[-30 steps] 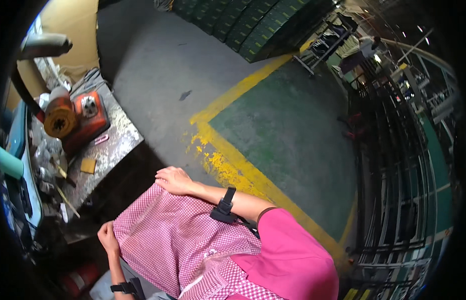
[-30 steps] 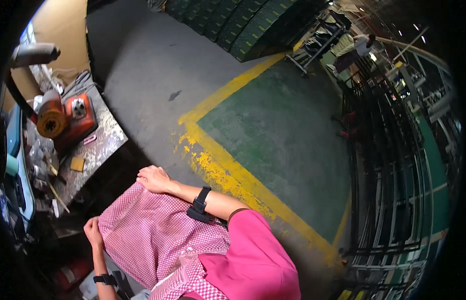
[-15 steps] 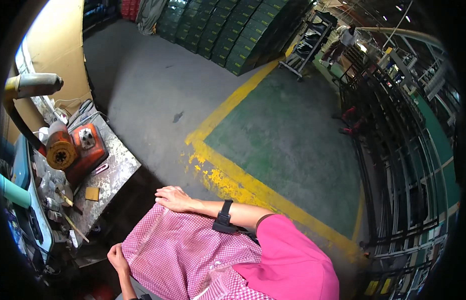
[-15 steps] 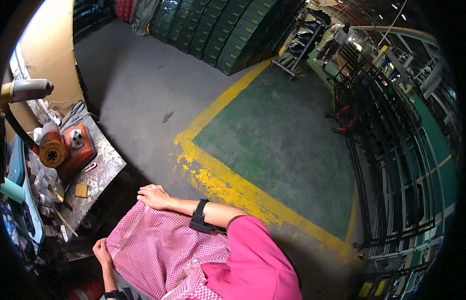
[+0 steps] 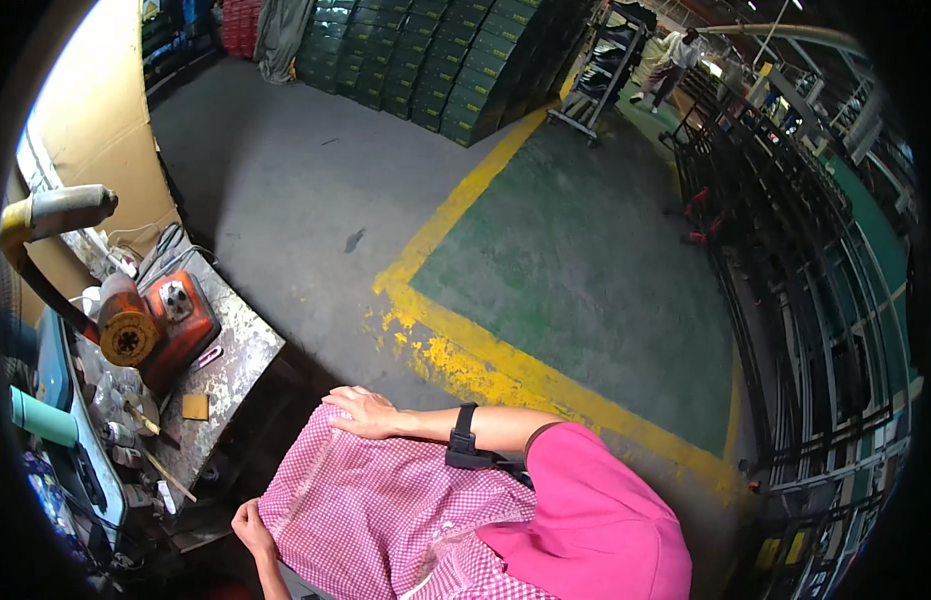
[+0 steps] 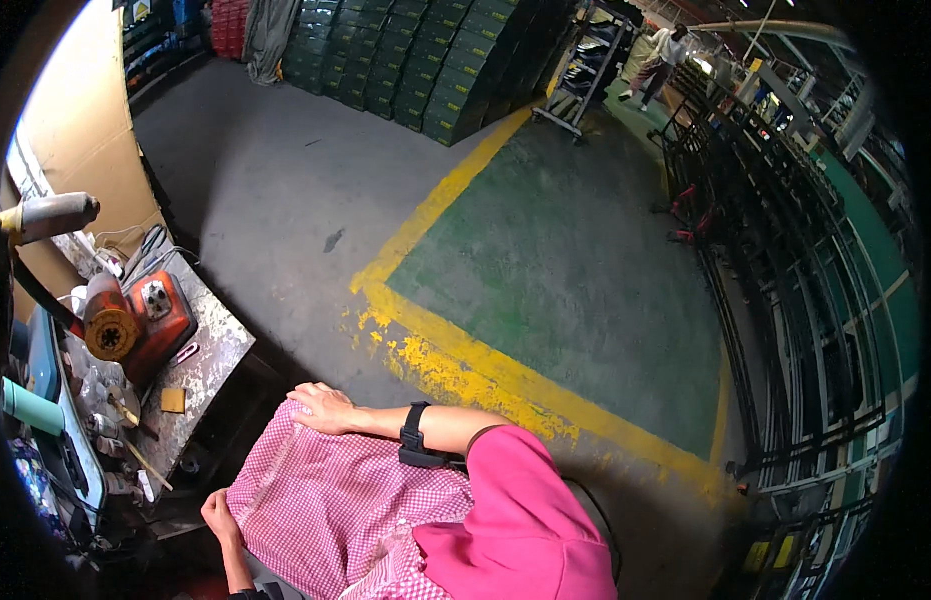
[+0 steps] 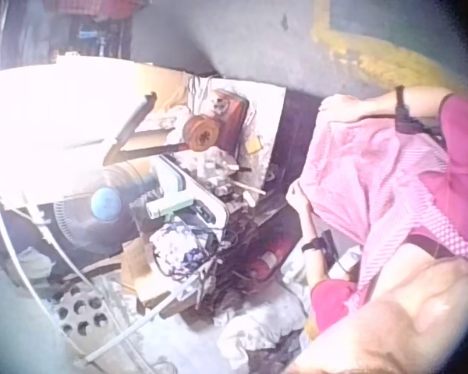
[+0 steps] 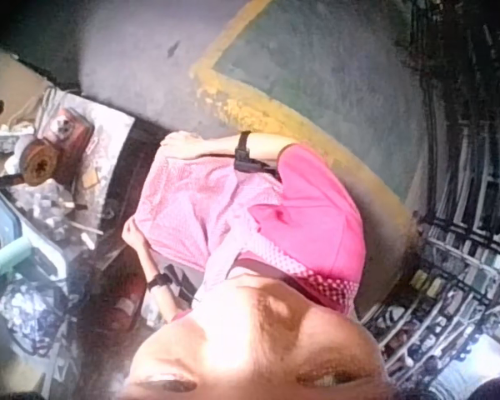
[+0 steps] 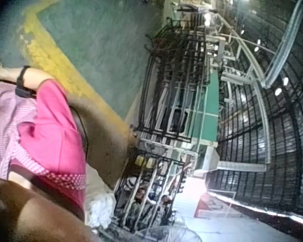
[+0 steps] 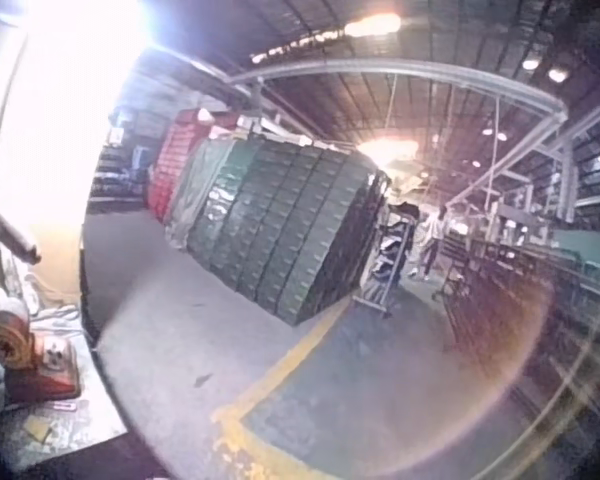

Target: The person puts on a pink checkered apron, fastens the waist strap, and smooths the fabric over their lap. They then repeatedly fold and adjust the edges of the apron while seated.

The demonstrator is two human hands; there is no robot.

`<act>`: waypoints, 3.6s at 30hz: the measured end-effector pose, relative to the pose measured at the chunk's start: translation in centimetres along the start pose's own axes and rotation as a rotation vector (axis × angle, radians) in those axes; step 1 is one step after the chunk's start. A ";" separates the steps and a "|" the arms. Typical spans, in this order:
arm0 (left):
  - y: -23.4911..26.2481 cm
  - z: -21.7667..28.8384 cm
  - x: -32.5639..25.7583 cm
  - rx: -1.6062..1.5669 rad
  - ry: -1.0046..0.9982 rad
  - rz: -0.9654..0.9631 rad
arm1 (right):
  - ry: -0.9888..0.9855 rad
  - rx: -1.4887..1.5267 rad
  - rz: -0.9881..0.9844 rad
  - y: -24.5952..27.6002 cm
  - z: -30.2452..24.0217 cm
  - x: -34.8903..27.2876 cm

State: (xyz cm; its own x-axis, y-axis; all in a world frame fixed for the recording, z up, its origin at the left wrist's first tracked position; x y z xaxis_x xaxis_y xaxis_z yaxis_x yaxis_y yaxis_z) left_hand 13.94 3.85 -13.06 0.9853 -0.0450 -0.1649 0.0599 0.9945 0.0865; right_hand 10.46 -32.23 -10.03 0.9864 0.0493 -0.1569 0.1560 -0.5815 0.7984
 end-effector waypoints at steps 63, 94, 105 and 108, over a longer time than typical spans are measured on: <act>-12.0 3.6 3.5 0.701 0.074 -0.012 | -0.154 0.117 0.254 4.4 6.3 -1.9; -11.9 3.7 3.6 0.615 -0.015 -0.045 | -0.189 0.076 0.167 3.8 6.5 -1.3; -11.7 3.8 3.5 0.572 -0.035 -0.022 | -0.184 0.070 0.154 3.5 6.4 -1.0; -11.7 3.5 3.6 0.555 -0.046 -0.023 | -0.188 0.065 0.169 3.5 6.5 -1.0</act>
State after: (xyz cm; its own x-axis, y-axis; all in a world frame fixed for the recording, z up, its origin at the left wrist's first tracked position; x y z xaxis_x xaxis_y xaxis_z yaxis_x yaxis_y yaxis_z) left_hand 17.39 -8.32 -11.19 0.9880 -0.0822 -0.1306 0.1442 0.7942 0.5903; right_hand 9.66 -39.60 -10.92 0.9702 -0.2018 -0.1343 -0.0202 -0.6195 0.7847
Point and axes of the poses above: each hand's wrist, its own x-axis towards the middle knuckle, its own y-axis out of the back of the hand, z = x × y, the point moved 5 cm from there along x, towards the middle knuckle, and after that the axes turned 13 degrees about -x, right-handed, at the moved point
